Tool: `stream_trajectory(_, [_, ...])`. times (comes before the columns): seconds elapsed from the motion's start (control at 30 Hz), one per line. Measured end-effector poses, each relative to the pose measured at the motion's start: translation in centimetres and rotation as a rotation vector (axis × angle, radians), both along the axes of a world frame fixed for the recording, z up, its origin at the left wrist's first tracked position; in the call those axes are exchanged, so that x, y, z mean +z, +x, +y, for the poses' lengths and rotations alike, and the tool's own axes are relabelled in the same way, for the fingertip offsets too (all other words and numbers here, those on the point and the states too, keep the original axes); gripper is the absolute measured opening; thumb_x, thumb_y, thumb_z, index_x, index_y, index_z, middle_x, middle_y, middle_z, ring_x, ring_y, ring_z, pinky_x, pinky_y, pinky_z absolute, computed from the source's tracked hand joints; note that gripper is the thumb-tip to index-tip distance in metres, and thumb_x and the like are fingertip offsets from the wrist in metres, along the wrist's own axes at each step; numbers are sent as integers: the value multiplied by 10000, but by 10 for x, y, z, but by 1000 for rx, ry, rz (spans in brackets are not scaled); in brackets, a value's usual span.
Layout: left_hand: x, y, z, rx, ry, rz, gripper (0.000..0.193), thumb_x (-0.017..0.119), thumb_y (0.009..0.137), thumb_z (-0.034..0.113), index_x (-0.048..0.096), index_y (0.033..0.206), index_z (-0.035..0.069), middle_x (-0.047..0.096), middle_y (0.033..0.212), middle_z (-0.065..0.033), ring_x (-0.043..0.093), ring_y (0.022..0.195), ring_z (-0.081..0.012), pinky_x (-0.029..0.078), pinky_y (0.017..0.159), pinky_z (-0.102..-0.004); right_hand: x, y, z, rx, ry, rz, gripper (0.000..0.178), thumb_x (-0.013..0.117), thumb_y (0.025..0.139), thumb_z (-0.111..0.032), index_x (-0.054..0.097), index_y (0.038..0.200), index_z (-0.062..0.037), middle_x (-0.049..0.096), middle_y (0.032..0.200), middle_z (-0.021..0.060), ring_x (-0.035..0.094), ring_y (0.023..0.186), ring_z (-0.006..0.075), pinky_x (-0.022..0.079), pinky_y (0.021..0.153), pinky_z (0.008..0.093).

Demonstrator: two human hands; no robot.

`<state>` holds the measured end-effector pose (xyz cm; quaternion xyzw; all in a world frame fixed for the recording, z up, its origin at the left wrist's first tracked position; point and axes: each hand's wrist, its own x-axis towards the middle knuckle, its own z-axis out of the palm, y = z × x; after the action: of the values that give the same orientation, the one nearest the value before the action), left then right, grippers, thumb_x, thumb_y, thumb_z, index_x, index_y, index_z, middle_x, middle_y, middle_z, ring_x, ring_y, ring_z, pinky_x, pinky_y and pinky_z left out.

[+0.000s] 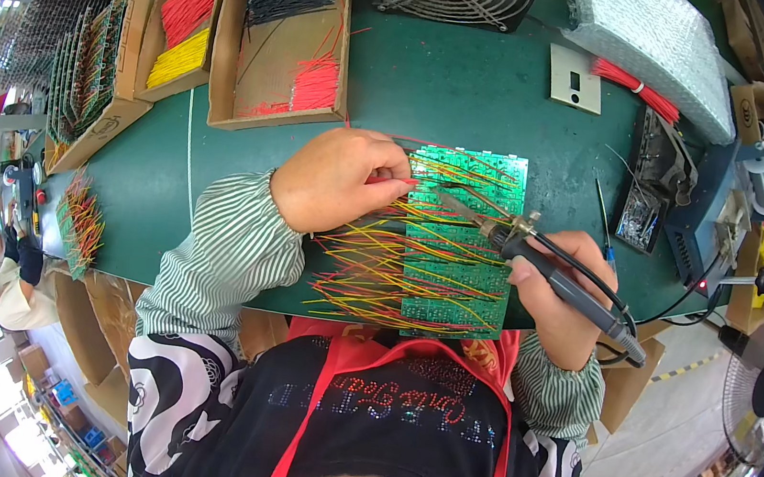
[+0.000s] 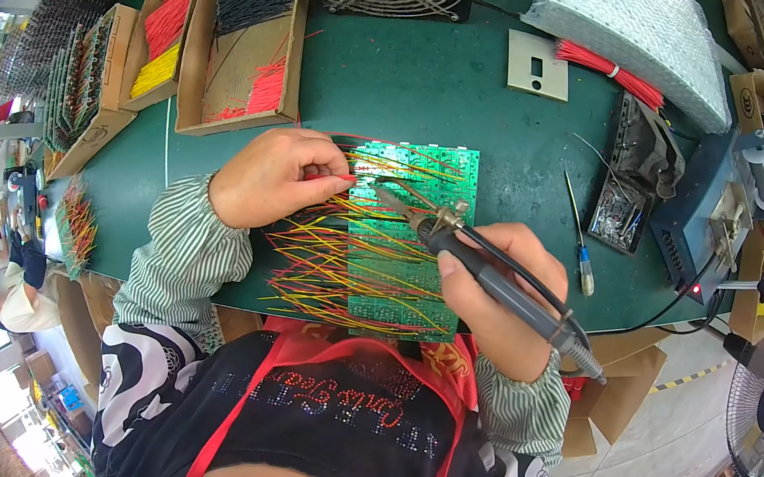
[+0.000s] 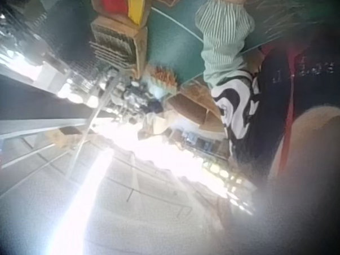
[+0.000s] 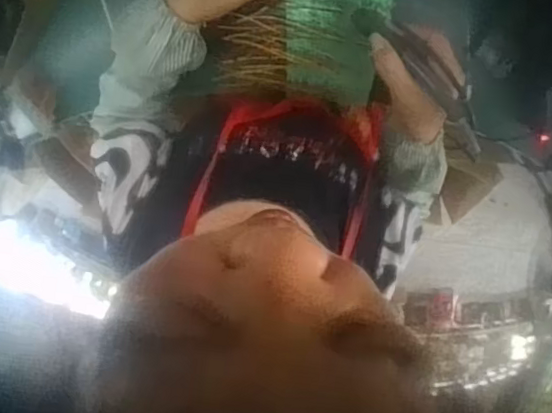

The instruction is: The person solders various colored wires onto an electronic circuit board using a soldering iron.

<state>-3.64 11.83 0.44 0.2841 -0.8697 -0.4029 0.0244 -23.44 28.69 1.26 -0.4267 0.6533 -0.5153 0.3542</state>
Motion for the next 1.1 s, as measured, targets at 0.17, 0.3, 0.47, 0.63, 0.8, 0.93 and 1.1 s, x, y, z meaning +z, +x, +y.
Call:
stream_trajectory(0.17, [-3, 0, 2, 9, -3, 3, 156, 596, 794, 176, 622, 772, 23, 608, 739, -112, 585, 674, -269, 450, 597, -365, 3, -4, 8, -49, 16, -42, 174, 694, 693, -22, 597, 834, 11, 617, 704, 31, 549, 618, 53, 449, 560, 198])
stream_trajectory(0.3, [7, 3, 10, 65, -197, 43, 140, 601, 791, 166, 622, 775, 28, 590, 733, -109, 578, 688, -286, 452, 609, -376, 6, -6, 15, -72, 31, -35, 176, 695, 694, -16, 599, 839, 11, 620, 710, 32, 546, 619, 50, 448, 558, 195])
stream_trajectory(0.47, [13, -10, 23, 38, -317, 178, 91, 643, 773, 120, 628, 804, 36, 566, 718, -86, 561, 639, -249, 439, 572, -334, 2, -9, 20, -114, 39, -29, 183, 698, 694, -13, 599, 845, 17, 621, 716, 30, 548, 632, 46, 448, 565, 190])
stream_trajectory(0.63, [-2, -20, 19, 15, -206, 61, 114, 593, 774, 147, 620, 766, 36, 578, 739, -104, 575, 707, -293, 455, 639, -395, 2, -10, 18, -115, 48, -55, 187, 699, 691, -16, 597, 843, 20, 623, 723, 32, 552, 649, 47, 448, 578, 187])
stream_trajectory(0.8, [-5, -22, 16, 4, -208, 67, 115, 605, 770, 143, 621, 760, 29, 571, 721, -98, 569, 670, -274, 445, 610, -374, -2, -10, 15, -102, 63, -66, 187, 700, 695, -26, 596, 843, 20, 629, 730, 36, 554, 660, 46, 449, 590, 189])
stream_trajectory(0.93, [-5, -23, 16, -9, -223, 68, 114, 612, 773, 138, 621, 776, 24, 564, 709, -91, 563, 645, -256, 437, 579, -350, -2, -10, 13, -86, 80, -61, 187, 702, 699, -33, 597, 844, 18, 634, 734, 40, 557, 659, 48, 453, 594, 190])
stream_trajectory(1.1, [-6, -24, 15, -21, -228, 60, 121, 610, 776, 144, 627, 778, 24, 568, 708, -91, 567, 650, -257, 440, 582, -351, -1, -11, 13, -99, 70, -46, 188, 703, 693, -33, 601, 843, 17, 637, 728, 41, 560, 651, 51, 455, 591, 191])
